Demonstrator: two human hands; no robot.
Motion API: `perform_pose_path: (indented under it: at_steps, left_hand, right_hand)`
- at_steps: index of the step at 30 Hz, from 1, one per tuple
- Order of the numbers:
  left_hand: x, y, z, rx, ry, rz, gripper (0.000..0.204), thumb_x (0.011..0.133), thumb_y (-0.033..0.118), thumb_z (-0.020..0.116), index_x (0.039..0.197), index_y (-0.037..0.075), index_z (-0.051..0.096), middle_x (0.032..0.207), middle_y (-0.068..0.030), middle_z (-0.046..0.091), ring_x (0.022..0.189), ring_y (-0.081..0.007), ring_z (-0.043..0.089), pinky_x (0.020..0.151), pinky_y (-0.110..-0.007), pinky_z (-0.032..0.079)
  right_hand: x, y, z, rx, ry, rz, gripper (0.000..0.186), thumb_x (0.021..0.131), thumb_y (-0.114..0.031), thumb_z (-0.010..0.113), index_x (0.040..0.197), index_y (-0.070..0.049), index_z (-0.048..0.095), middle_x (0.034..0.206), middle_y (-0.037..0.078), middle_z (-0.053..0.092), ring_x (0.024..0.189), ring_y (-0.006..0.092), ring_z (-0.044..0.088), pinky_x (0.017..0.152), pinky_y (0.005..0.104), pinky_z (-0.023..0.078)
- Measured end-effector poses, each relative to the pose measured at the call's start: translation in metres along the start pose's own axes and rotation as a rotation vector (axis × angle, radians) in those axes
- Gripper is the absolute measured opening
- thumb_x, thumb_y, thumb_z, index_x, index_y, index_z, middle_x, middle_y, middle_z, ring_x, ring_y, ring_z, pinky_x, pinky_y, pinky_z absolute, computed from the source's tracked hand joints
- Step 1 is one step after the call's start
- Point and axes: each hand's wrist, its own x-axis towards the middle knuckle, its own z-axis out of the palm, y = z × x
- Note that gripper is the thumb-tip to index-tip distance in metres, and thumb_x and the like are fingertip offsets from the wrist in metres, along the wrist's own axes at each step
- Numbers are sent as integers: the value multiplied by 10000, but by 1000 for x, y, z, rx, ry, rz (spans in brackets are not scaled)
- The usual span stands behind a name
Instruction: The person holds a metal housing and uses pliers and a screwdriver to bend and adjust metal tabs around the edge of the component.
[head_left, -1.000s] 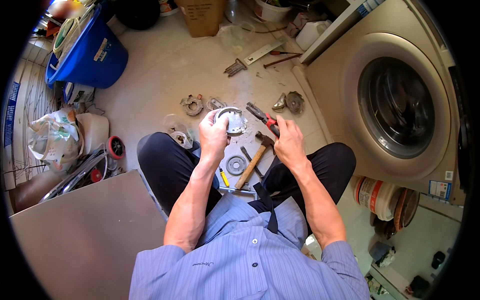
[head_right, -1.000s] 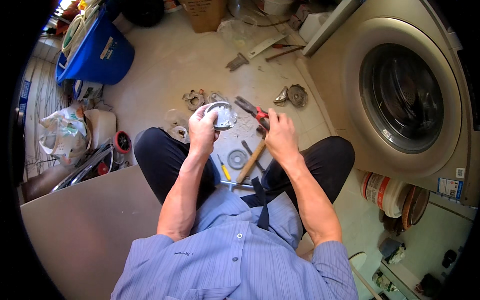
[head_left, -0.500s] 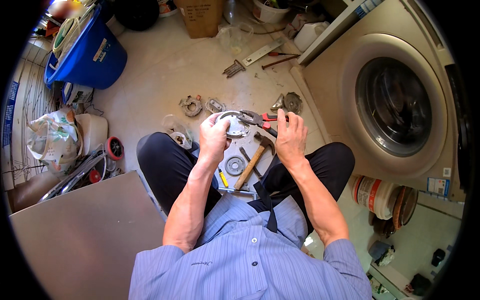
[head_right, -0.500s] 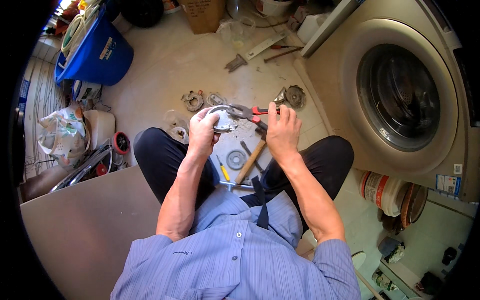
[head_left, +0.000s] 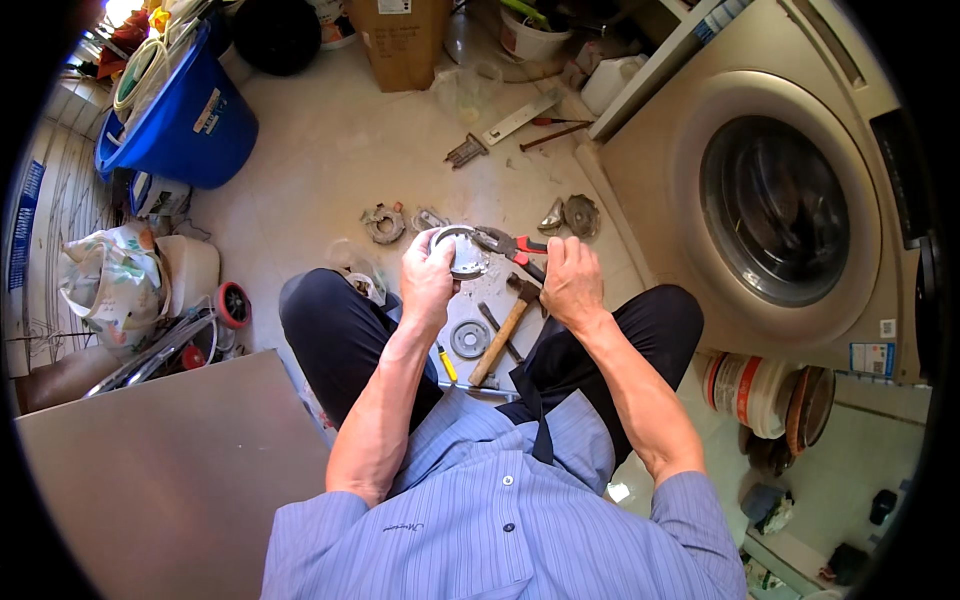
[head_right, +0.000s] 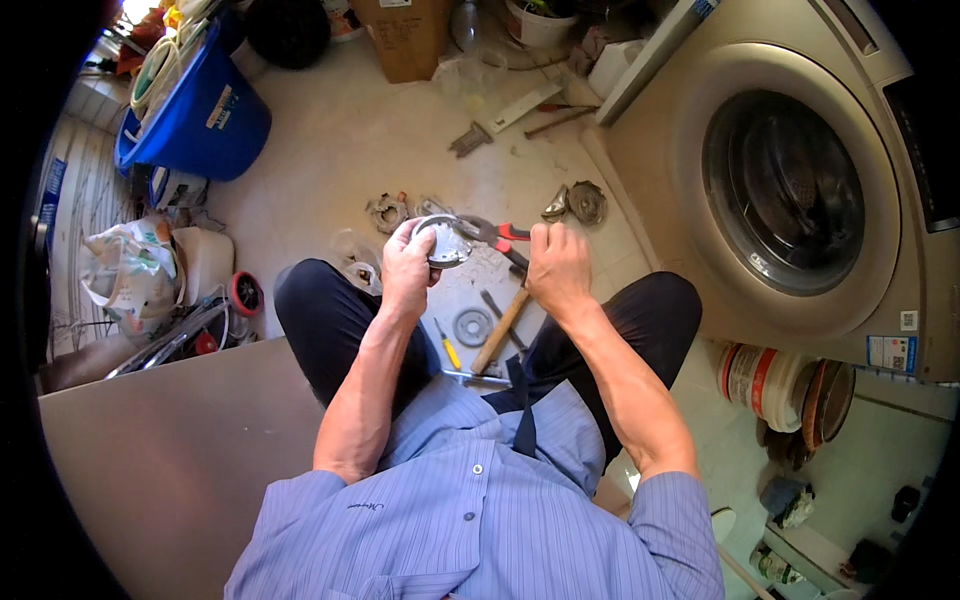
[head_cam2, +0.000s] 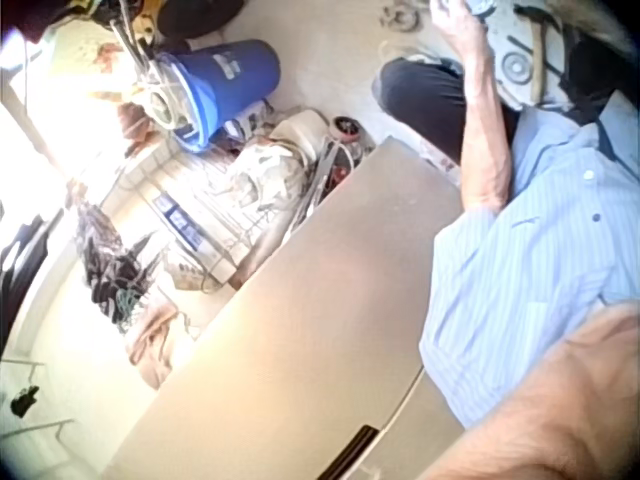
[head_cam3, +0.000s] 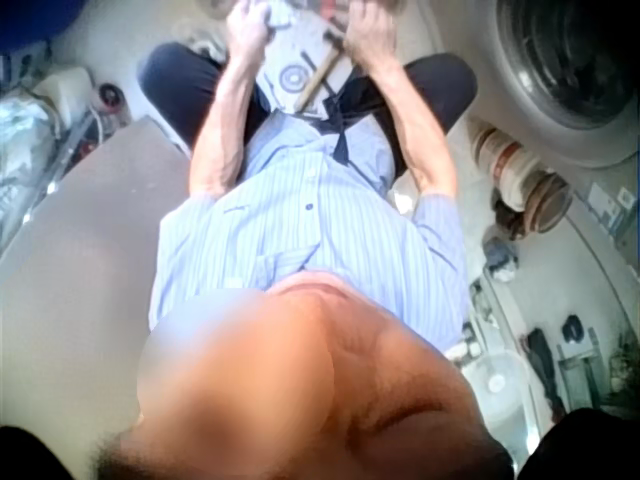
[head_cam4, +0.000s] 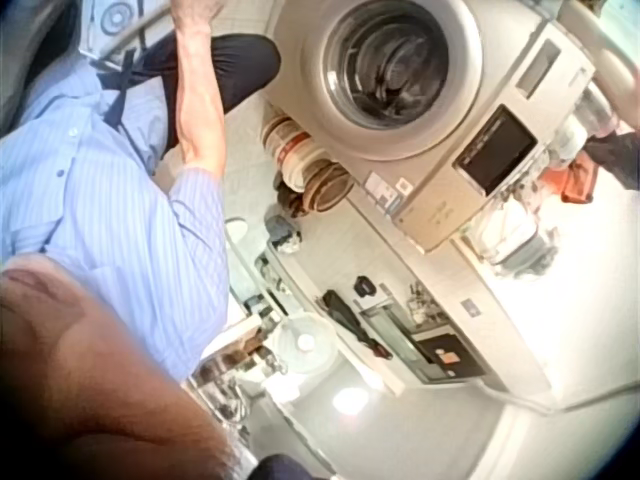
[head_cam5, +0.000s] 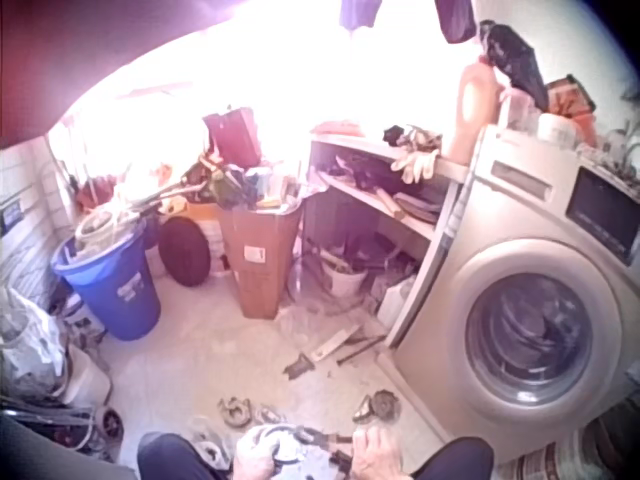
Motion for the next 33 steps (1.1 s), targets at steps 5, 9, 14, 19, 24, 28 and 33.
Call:
perform_pose_path:
  at_steps: [5, 9, 14, 19, 24, 28, 33]
  left_hand:
    - [-8, 2, 14, -18, 125, -70, 328, 867, 108, 727, 1142, -17, 599, 965, -90, 672, 745, -148, 664, 613, -290, 578]
    - [-6, -10, -3, 169, 36, 21, 345, 838, 78, 695, 1141, -51, 590, 980, -108, 681, 839, -167, 677, 742, -301, 578]
    - [-14, 12, -14, 314, -117, 126, 357, 841, 128, 698, 1135, -43, 589, 966, -94, 681, 851, -137, 655, 753, -293, 562]
    - [-9, 47, -23, 390, -382, 106, 364, 831, 157, 712, 1127, -20, 596, 956, -61, 677, 849, -115, 641, 768, -285, 549]
    - [-1, 38, -26, 254, -440, 7, 405, 834, 126, 733, 1189, -18, 603, 997, -58, 687, 886, -117, 651, 818, -288, 552]
    - [5, 25, -21, 75, -449, -34, 418, 844, 127, 755, 1207, -16, 603, 1040, -78, 701, 913, -132, 668, 854, -297, 556]
    - [10, 18, -16, -22, -450, -74, 418, 848, 122, 766, 1211, -16, 609, 1080, -102, 719, 949, -167, 702, 892, -318, 572]
  right_hand:
    - [-10, -3, 10, 69, 1, -9, 88, 839, -64, 585, 894, -61, 516, 810, 150, 553, 657, 340, 609, 550, 455, 499]
    - [-13, 1, 8, 123, -67, -25, 94, 826, -50, 590, 888, -57, 520, 792, 162, 579, 643, 355, 645, 542, 471, 532]
    - [-4, 16, -13, 236, -137, -70, 156, 783, -37, 632, 892, -42, 521, 778, 186, 606, 667, 390, 662, 580, 493, 544]
    - [-18, 15, -21, 488, -238, -50, 189, 795, -44, 656, 914, -19, 512, 823, 232, 643, 731, 452, 664, 636, 532, 525]
    - [-30, -3, -39, 861, -604, 265, 186, 885, -144, 677, 970, -7, 584, 749, 209, 612, 705, 378, 638, 651, 465, 476]
    - [-25, -10, -49, 1279, -839, 584, 218, 904, -183, 667, 807, -47, 527, 615, -7, 491, 485, 122, 459, 470, 319, 386]
    - [-20, -7, -60, 1280, -864, 626, 236, 920, -184, 634, 754, -77, 504, 583, -21, 447, 452, 92, 421, 434, 289, 357]
